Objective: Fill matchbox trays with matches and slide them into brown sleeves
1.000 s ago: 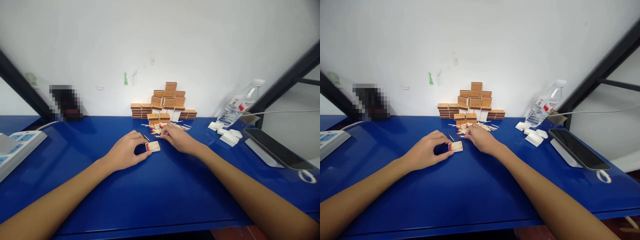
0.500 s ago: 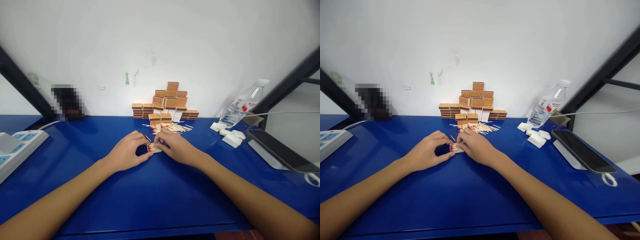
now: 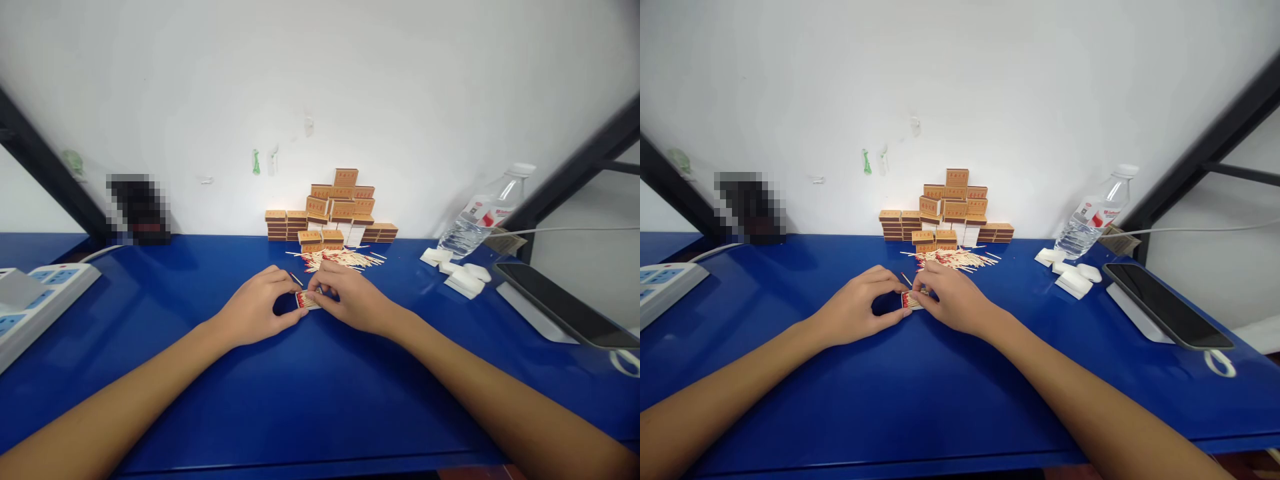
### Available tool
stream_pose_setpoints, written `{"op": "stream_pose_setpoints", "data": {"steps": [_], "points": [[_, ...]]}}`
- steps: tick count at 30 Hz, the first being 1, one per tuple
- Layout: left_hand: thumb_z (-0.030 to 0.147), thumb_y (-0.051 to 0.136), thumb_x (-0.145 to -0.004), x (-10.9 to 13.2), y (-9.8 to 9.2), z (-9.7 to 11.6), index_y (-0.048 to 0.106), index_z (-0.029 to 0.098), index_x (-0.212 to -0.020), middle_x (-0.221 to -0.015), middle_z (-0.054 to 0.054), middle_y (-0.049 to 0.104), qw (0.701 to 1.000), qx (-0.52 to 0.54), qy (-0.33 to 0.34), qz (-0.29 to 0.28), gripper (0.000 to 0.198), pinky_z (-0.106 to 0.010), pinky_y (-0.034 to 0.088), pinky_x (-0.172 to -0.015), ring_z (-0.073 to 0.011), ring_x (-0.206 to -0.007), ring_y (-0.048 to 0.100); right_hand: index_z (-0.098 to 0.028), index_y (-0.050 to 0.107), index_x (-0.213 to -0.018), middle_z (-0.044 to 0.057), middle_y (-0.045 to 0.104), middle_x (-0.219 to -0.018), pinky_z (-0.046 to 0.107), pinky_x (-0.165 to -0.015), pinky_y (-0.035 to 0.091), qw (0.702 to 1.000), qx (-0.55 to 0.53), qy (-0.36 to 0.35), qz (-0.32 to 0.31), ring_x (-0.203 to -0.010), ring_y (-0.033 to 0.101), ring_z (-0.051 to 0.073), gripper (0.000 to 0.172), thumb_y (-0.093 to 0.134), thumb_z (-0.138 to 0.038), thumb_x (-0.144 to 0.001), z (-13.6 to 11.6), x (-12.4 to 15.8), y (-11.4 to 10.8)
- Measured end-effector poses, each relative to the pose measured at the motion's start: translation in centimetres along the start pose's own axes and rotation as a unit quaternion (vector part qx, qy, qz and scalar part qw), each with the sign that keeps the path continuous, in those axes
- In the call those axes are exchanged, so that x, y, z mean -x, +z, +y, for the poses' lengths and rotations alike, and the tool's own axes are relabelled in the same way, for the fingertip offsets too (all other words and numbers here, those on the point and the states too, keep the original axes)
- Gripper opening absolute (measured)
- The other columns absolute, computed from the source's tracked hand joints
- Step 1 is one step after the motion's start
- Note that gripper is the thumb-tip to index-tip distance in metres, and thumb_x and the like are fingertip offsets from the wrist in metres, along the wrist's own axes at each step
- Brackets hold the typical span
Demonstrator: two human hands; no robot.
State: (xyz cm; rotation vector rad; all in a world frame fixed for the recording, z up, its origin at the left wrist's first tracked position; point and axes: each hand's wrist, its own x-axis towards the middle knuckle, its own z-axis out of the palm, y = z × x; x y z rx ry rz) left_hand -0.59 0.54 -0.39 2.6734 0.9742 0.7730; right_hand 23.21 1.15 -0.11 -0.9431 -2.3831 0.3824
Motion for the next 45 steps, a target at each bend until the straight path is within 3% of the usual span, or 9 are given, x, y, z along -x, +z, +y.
{"op": "stream_pose_setpoints", "data": {"steps": [10, 21, 30, 34, 37, 39, 41, 43, 45], "points": [[0.037, 0.072, -0.093, 0.0, -0.1, -0.1, 0.074, 0.022, -0.110, -0.104, -0.006, 0.072, 1.000, -0.014, -0.010, 0.000, 0.023, -0.044, 0.055, -0.090, -0.0249, -0.098, 0.062, -0.019, 0.072, -0.091, 0.002, 0.052, -0.082, 0.031, -0.070, 0.041, 0.999, 0.004, -0.020, 0.032, -0.076, 0.051, 0.017, 0.015, 0.059, -0.019, -0.099, -0.1, 0.1, -0.9], [0.037, 0.072, -0.094, 0.0, -0.1, -0.1, 0.074, 0.023, -0.112, -0.101, -0.006, 0.071, 1.000, -0.012, -0.003, 0.001, 0.023, -0.043, 0.054, -0.090, -0.0247, -0.097, 0.062, -0.022, 0.078, -0.108, 0.004, 0.055, -0.088, 0.032, -0.071, 0.044, 0.999, 0.009, -0.030, -0.005, -0.080, 0.054, 0.018, 0.021, 0.059, -0.020, -0.099, 0.2, 0.3, -0.5], [0.036, 0.072, -0.094, -0.1, 0.0, -0.3, 0.073, 0.021, -0.108, -0.102, -0.006, 0.072, 1.000, -0.014, -0.011, 0.001, 0.021, -0.044, 0.055, -0.090, -0.0250, -0.097, 0.062, -0.021, 0.079, -0.107, 0.005, 0.058, -0.087, 0.032, -0.070, 0.045, 0.999, 0.033, -0.042, -0.008, -0.077, 0.054, 0.018, 0.023, 0.057, -0.020, -0.099, 0.1, 0.5, -0.4], [0.036, 0.072, -0.094, -0.1, -0.1, -0.1, 0.072, 0.020, -0.108, -0.105, -0.007, 0.072, 1.000, -0.008, -0.007, 0.017, 0.021, -0.044, 0.055, -0.091, -0.0246, -0.099, 0.062, -0.020, 0.078, -0.102, 0.007, 0.062, -0.086, 0.033, -0.072, 0.045, 0.996, 0.072, -0.047, 0.035, -0.079, 0.058, 0.019, 0.025, 0.054, -0.023, -0.101, 0.4, 0.2, -2.2], [0.038, 0.071, -0.094, 0.0, -0.4, 0.3, 0.073, 0.020, -0.110, -0.106, -0.008, 0.073, 0.998, 0.019, 0.002, 0.053, 0.024, -0.043, 0.055, -0.089, -0.0237, -0.097, 0.063, -0.019, 0.078, -0.094, 0.006, 0.067, -0.081, 0.032, -0.069, 0.045, 0.982, 0.096, 0.044, 0.155, -0.071, 0.059, 0.019, 0.024, 0.058, -0.031, -0.098, 2.5, -0.3, -6.3], [0.037, 0.069, -0.095, 0.1, -0.4, 0.4, 0.073, 0.020, -0.110, -0.106, -0.007, 0.073, 0.998, 0.025, -0.001, 0.059, 0.023, -0.042, 0.056, -0.089, -0.0234, -0.098, 0.063, -0.017, 0.078, -0.095, 0.005, 0.068, -0.075, 0.032, -0.067, 0.045, 0.942, 0.111, 0.195, 0.249, -0.068, 0.060, 0.019, 0.025, 0.061, -0.036, -0.095, 5.0, -0.7, -9.6], [0.036, 0.070, -0.094, 0.1, -0.4, 0.3, 0.073, 0.021, -0.110, -0.109, -0.007, 0.073, 0.999, 0.021, -0.005, 0.034, 0.022, -0.043, 0.056, -0.090, -0.0236, -0.100, 0.063, -0.015, 0.077, -0.101, 0.005, 0.071, -0.077, 0.030, -0.065, 0.044, 0.889, 0.116, 0.361, 0.256, -0.069, 0.061, 0.018, 0.029, 0.061, -0.038, -0.094, 7.8, -1.1, -12.3], [0.035, 0.071, -0.094, 0.1, -0.3, 0.1, 0.073, 0.022, -0.110, -0.111, -0.006, 0.073, 1.000, 0.018, -0.012, 0.015, 0.021, -0.043, 0.055, -0.092, -0.0237, -0.102, 0.063, -0.011, 0.076, -0.100, 0.008, 0.073, -0.080, 0.030, -0.063, 0.044, 0.867, 0.121, 0.418, 0.244, -0.068, 0.062, 0.018, 0.031, 0.060, -0.037, -0.095, 10.4, -1.3, -13.8], [0.035, 0.070, -0.094, 0.1, -0.2, 0.0, 0.073, 0.022, -0.109, -0.112, -0.006, 0.072, 1.000, 0.014, -0.024, 0.011, 0.020, -0.044, 0.055, -0.093, -0.0240, -0.103, 0.063, -0.012, 0.076, -0.087, 0.007, 0.070, -0.071, 0.029, -0.061, 0.044, 0.857, 0.121, 0.456, 0.208, -0.064, 0.062, 0.019, 0.027, 0.066, -0.036, -0.091, 12.3, -1.6, -14.2]]}}
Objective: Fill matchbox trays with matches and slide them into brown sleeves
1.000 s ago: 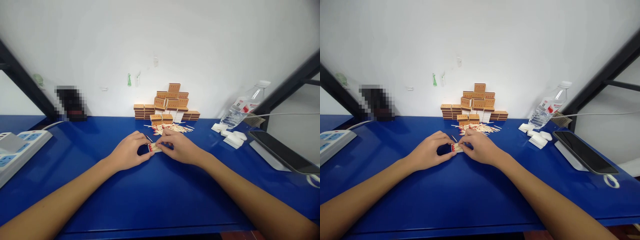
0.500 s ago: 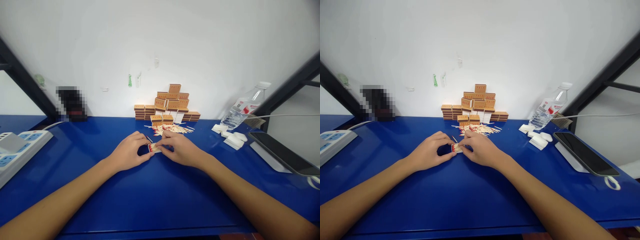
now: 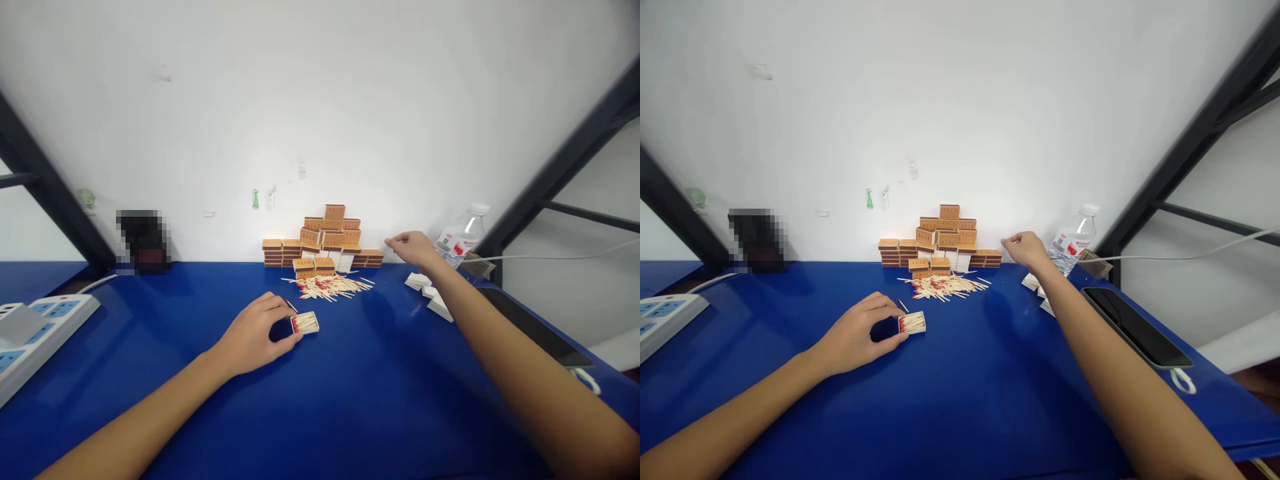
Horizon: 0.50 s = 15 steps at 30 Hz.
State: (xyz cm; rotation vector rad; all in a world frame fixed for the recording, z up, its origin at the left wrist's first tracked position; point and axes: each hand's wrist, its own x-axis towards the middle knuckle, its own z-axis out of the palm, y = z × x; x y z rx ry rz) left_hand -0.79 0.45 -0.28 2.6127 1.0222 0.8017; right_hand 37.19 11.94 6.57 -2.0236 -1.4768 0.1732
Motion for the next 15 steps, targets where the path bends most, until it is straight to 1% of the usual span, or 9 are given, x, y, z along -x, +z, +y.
{"op": "stream_pose_setpoints", "data": {"steps": [3, 5, 7, 9, 11, 15], "points": [[0.036, 0.069, -0.095, 0.0, 0.0, -0.1, 0.073, 0.022, -0.109, -0.113, -0.007, 0.072, 1.000, -0.005, -0.010, -0.002, 0.020, -0.045, 0.055, -0.093, -0.0247, -0.103, 0.063, -0.014, 0.073, -0.071, 0.007, 0.064, -0.058, 0.030, -0.058, 0.044, 0.997, 0.034, 0.031, -0.059, -0.061, 0.063, 0.021, 0.029, 0.075, -0.040, -0.085, 0.4, -1.3, 1.5], [0.037, 0.069, -0.095, 0.0, 0.0, 0.0, 0.073, 0.022, -0.110, -0.113, -0.007, 0.072, 1.000, -0.005, -0.014, 0.006, 0.021, -0.046, 0.055, -0.094, -0.0248, -0.103, 0.064, -0.014, 0.073, -0.070, 0.009, 0.065, -0.059, 0.031, -0.060, 0.046, 0.995, 0.049, 0.046, -0.076, -0.064, 0.066, 0.024, 0.033, 0.077, -0.043, -0.083, 0.3, -1.8, 2.3], [0.037, 0.070, -0.095, 0.0, 0.1, 0.1, 0.073, 0.022, -0.111, -0.112, -0.006, 0.072, 1.000, -0.004, -0.019, 0.015, 0.022, -0.046, 0.055, -0.094, -0.0246, -0.103, 0.064, -0.012, 0.074, -0.076, 0.012, 0.068, -0.065, 0.031, -0.063, 0.047, 0.994, 0.056, 0.059, -0.077, -0.071, 0.069, 0.026, 0.032, 0.078, -0.044, -0.083, 0.1, -2.3, 2.7], [0.036, 0.070, -0.094, 0.0, 0.2, 0.2, 0.074, 0.022, -0.111, -0.111, -0.006, 0.072, 1.000, -0.004, -0.017, 0.013, 0.022, -0.046, 0.055, -0.093, -0.0248, -0.102, 0.064, -0.010, 0.074, -0.082, 0.013, 0.070, -0.068, 0.031, -0.062, 0.046, 0.993, 0.054, 0.074, -0.076, -0.073, 0.070, 0.026, 0.032, 0.077, -0.043, -0.083, 0.1, -2.6, 3.0], [0.036, 0.071, -0.094, 0.0, 0.2, 0.2, 0.074, 0.022, -0.110, -0.109, -0.006, 0.072, 1.000, -0.005, -0.011, 0.009, 0.022, -0.046, 0.055, -0.093, -0.0252, -0.102, 0.063, -0.009, 0.074, -0.083, 0.013, 0.068, -0.066, 0.030, -0.058, 0.044, 0.992, 0.042, 0.088, -0.076, -0.071, 0.069, 0.026, 0.033, 0.077, -0.041, -0.084, 0.2, -2.7, 3.1], [0.037, 0.070, -0.095, 0.0, 0.2, 0.1, 0.074, 0.022, -0.111, -0.110, -0.007, 0.072, 0.999, -0.011, -0.008, 0.032, 0.022, -0.046, 0.054, -0.094, -0.0253, -0.103, 0.063, -0.009, 0.070, -0.078, 0.008, 0.060, -0.055, 0.029, -0.052, 0.039, 0.992, -0.009, 0.108, -0.067, -0.064, 0.063, 0.022, 0.036, 0.080, -0.044, -0.083, 0.4, -2.2, 3.3]]}}
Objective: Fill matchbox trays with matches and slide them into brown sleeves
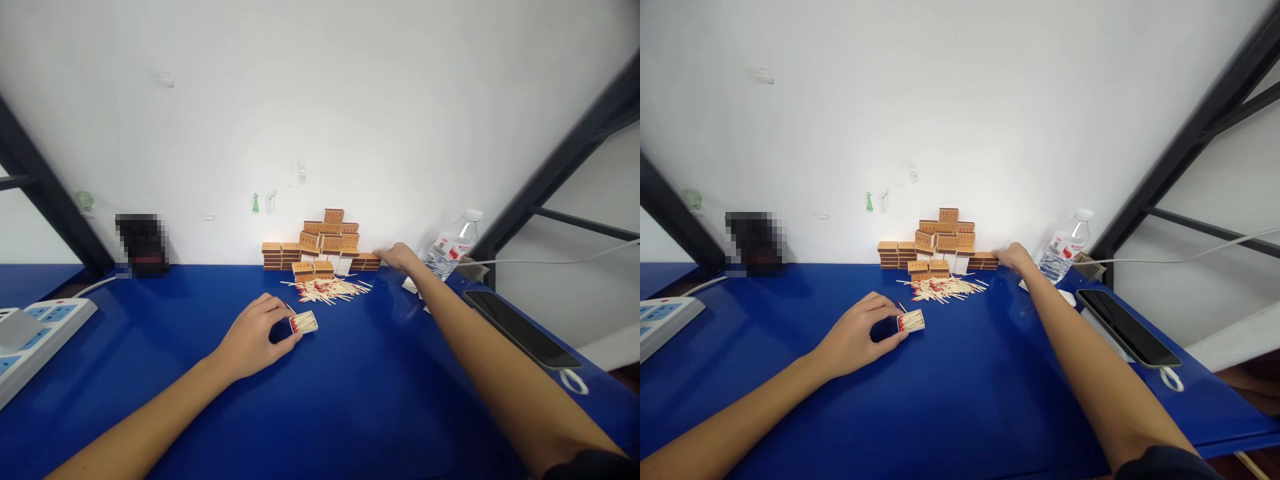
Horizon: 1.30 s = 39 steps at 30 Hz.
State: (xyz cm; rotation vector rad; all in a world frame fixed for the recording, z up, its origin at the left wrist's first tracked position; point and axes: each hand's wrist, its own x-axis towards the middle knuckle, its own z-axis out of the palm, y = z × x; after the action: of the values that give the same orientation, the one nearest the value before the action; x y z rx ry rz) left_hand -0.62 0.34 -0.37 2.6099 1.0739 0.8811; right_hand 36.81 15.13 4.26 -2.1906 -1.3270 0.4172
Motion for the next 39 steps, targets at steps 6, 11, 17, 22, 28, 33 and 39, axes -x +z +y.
{"op": "stream_pose_setpoints", "data": {"steps": [6, 11, 17, 22, 28, 33, 39], "points": [[0.036, 0.072, -0.093, 0.0, 0.0, -0.4, 0.074, 0.022, -0.110, -0.108, -0.006, 0.072, 1.000, -0.010, 0.002, 0.019, 0.022, -0.045, 0.055, -0.093, -0.0251, -0.103, 0.063, -0.015, 0.063, -0.074, -0.001, 0.048, -0.050, 0.027, -0.044, 0.030, 0.993, -0.120, 0.001, 0.009, -0.049, 0.044, 0.014, 0.038, 0.078, -0.048, -0.085, 0.5, 1.8, -1.8], [0.041, 0.072, -0.095, -0.1, 0.0, -0.5, 0.073, 0.021, -0.110, -0.104, -0.007, 0.072, 0.997, -0.025, 0.002, 0.068, 0.025, -0.043, 0.056, -0.090, -0.0243, -0.100, 0.062, -0.020, 0.054, -0.074, -0.004, 0.045, -0.059, 0.024, -0.046, 0.031, 0.975, -0.217, -0.052, -0.010, -0.050, 0.039, 0.010, 0.038, 0.065, -0.051, -0.094, 1.6, 7.0, -2.8], [0.038, 0.072, -0.095, -0.1, 0.2, -0.2, 0.073, 0.021, -0.111, -0.100, -0.005, 0.074, 0.997, -0.004, 0.007, 0.073, 0.023, -0.040, 0.056, -0.086, -0.0231, -0.096, 0.064, -0.021, 0.057, -0.081, -0.006, 0.043, -0.061, 0.023, -0.045, 0.027, 0.905, -0.309, -0.197, -0.214, -0.051, 0.034, 0.010, 0.051, 0.065, -0.072, -0.086, 1.1, 16.5, 2.7], [0.039, 0.071, -0.096, -0.1, 0.3, -0.4, 0.073, 0.021, -0.112, -0.102, -0.006, 0.075, 0.998, 0.011, 0.013, 0.054, 0.024, -0.038, 0.058, -0.087, -0.0233, -0.098, 0.067, -0.022, 0.058, -0.087, -0.005, 0.046, -0.061, 0.027, -0.048, 0.032, 0.897, -0.322, -0.223, -0.205, -0.053, 0.039, 0.013, 0.056, 0.059, -0.077, -0.088, 0.4, 18.7, 5.1], [0.039, 0.070, -0.097, -0.2, 0.2, -0.4, 0.073, 0.022, -0.118, -0.105, -0.007, 0.075, 0.999, 0.011, 0.018, 0.049, 0.027, -0.039, 0.058, -0.088, -0.0227, -0.099, 0.067, -0.023, 0.053, -0.081, -0.004, 0.048, -0.063, 0.028, -0.051, 0.033, 0.909, -0.294, -0.230, -0.184, -0.056, 0.041, 0.014, 0.054, 0.057, -0.076, -0.089, 0.6, 18.4, 4.8], [0.038, 0.071, -0.096, -0.1, 0.4, -0.5, 0.072, 0.021, -0.122, -0.105, -0.007, 0.075, 0.999, 0.014, 0.028, 0.045, 0.031, -0.038, 0.059, -0.088, -0.0230, -0.101, 0.067, -0.023, 0.053, -0.083, -0.004, 0.051, -0.065, 0.027, -0.053, 0.037, 0.894, -0.278, -0.245, -0.253, -0.056, 0.046, 0.014, 0.051, 0.055, -0.072, -0.094, 0.3, 18.9, 5.4], [0.039, 0.072, -0.096, -0.1, 0.4, -1.0, 0.073, 0.021, -0.123, -0.106, -0.008, 0.072, 0.998, 0.004, 0.013, 0.061, 0.032, -0.039, 0.059, -0.088, -0.0226, -0.098, 0.068, -0.023, 0.065, -0.093, 0.007, 0.069, -0.090, 0.035, -0.073, 0.052, 0.912, -0.221, -0.336, -0.080, -0.081, 0.064, 0.022, 0.040, 0.051, -0.060, -0.102, -0.5, 22.5, 2.2]]}}
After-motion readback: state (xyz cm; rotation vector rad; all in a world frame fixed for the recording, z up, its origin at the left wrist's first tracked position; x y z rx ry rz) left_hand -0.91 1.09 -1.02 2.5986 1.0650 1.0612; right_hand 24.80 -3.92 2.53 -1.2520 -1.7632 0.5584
